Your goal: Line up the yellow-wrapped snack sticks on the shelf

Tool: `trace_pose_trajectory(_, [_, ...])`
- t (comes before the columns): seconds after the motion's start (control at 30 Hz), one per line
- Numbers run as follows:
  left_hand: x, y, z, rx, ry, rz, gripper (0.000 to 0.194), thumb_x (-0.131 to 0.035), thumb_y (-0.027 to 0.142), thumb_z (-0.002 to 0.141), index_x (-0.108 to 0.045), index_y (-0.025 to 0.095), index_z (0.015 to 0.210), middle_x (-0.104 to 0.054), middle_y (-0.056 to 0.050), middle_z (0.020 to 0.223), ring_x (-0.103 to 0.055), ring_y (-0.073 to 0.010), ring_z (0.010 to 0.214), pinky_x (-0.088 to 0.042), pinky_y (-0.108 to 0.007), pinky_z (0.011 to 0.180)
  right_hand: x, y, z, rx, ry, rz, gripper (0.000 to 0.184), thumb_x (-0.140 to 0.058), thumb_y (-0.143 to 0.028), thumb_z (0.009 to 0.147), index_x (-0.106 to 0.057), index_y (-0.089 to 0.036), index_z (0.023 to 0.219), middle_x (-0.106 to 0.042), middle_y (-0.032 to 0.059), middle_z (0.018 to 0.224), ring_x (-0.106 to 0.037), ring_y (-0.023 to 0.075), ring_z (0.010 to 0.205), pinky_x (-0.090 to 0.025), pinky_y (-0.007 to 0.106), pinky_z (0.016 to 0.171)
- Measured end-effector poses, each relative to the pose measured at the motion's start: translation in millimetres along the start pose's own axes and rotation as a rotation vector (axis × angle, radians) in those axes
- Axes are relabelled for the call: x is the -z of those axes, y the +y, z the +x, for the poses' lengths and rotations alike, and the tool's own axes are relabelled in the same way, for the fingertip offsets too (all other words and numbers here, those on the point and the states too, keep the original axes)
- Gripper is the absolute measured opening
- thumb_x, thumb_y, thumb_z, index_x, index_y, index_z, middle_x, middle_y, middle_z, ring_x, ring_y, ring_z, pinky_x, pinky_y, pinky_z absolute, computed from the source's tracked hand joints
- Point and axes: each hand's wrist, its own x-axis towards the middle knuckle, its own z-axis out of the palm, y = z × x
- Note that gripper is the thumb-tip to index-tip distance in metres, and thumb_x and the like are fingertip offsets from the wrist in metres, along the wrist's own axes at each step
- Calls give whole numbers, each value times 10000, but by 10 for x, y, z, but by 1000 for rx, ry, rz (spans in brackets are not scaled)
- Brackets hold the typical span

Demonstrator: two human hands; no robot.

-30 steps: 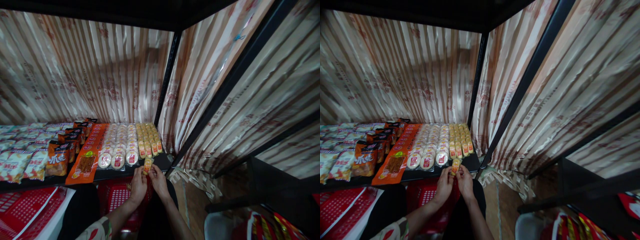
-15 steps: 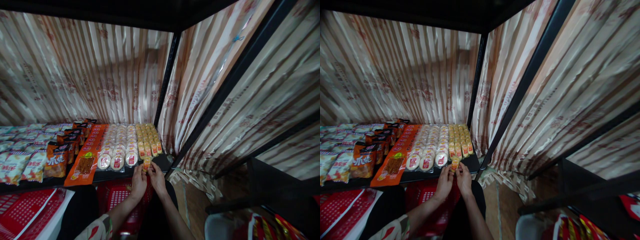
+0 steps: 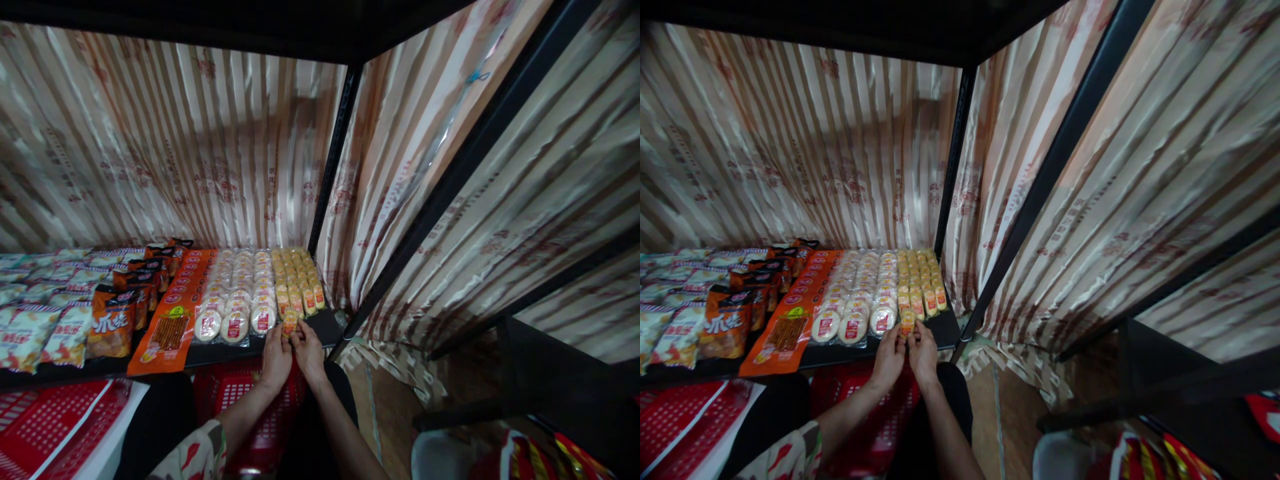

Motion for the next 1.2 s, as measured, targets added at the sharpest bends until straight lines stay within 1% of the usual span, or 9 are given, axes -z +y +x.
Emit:
trace_pose_trajectory(0.1, [-2, 6, 22, 35, -7, -4, 421, -363, 137, 786, -503, 122, 1182, -525, -116, 1230, -457, -179, 1167, -313, -297, 1025, -22, 23, 4, 0, -9, -40, 408, -480, -198, 736, -564, -184, 1136, -621, 57, 903, -613, 147, 757, -495, 278, 739])
trace_pose_trajectory(0.23, [-24, 1, 41, 53, -15, 5, 430, -359, 136, 787, -491, 93, 1194, -511, -138, 1249, -459, -182, 1169, -309, -293, 1025, -20, 12, 8, -12, -21, -74, 420, -475, -187, 733, -556, -181, 1145, -620, 62, 932, -614, 147, 776, -484, 273, 762])
trace_pose_trajectory(0.37, [-53, -12, 63, 43, -16, -8, 433, -366, 139, 785, -486, 101, 1199, -527, -127, 1227, -473, -183, 1149, -329, -290, 1010, 2, -28, 24, -18, -16, -82, 410, -464, -184, 739, -558, -176, 1138, -612, 63, 941, -612, 139, 789, -483, 255, 761])
trace_pose_trajectory(0.47, [-65, -9, 80, 34, -25, -14, 448, -365, 133, 779, -470, 80, 1211, -548, -136, 1191, -484, -187, 1132, -333, -291, 1007, 6, -34, 39, -14, -13, -63, 419, -455, -185, 747, -539, -178, 1157, -607, 63, 952, -610, 137, 792, -487, 261, 759])
trace_pose_trajectory(0.63, [-71, -5, 107, 13, -5, -26, 460, -377, 110, 756, -482, 132, 1203, -558, -106, 1194, -482, -177, 1138, -334, -300, 1007, -15, -19, 41, 11, -4, -35, 421, -459, -193, 746, -538, -171, 1159, -600, 83, 980, -610, 146, 808, -497, 269, 736])
trace_pose_trajectory(0.77, [-74, -19, 127, 4, 0, -33, 467, -379, 109, 754, -471, 90, 1211, -552, -133, 1192, -483, -180, 1137, -339, -291, 1001, -39, -6, 30, 38, 11, -10, 407, -460, -204, 742, -559, -180, 1136, -597, 89, 996, -606, 155, 817, -506, 267, 701])
trace_pose_trajectory(0.97, [-70, -10, 142, 20, 4, -36, 473, -399, 102, 745, -463, 94, 1214, -554, -137, 1183, -511, -175, 1096, -356, -287, 984, -68, 29, 35, 41, 1, 9, 430, -427, -204, 754, -535, -178, 1170, -574, 92, 1019, -595, 152, 853, -515, 270, 709])
trace_pose_trajectory(1.03, [-67, 1, 146, 18, -2, -40, 480, -393, 97, 746, -452, 81, 1222, -554, -148, 1175, -519, -176, 1083, -367, -283, 970, -71, 36, 39, 41, -9, 7, 443, -421, -196, 752, -526, -185, 1183, -573, 86, 1015, -592, 148, 861, -516, 264, 710])
trace_pose_trajectory(1.2, [-60, 21, 156, 22, -18, -49, 503, -393, 79, 739, -434, 119, 1239, -565, -127, 1160, -552, -159, 1019, -395, -277, 934, -78, 55, 44, 48, 0, -5, 462, -428, -177, 741, -527, -221, 1191, -591, 64, 993, -592, 145, 856, -517, 270, 714])
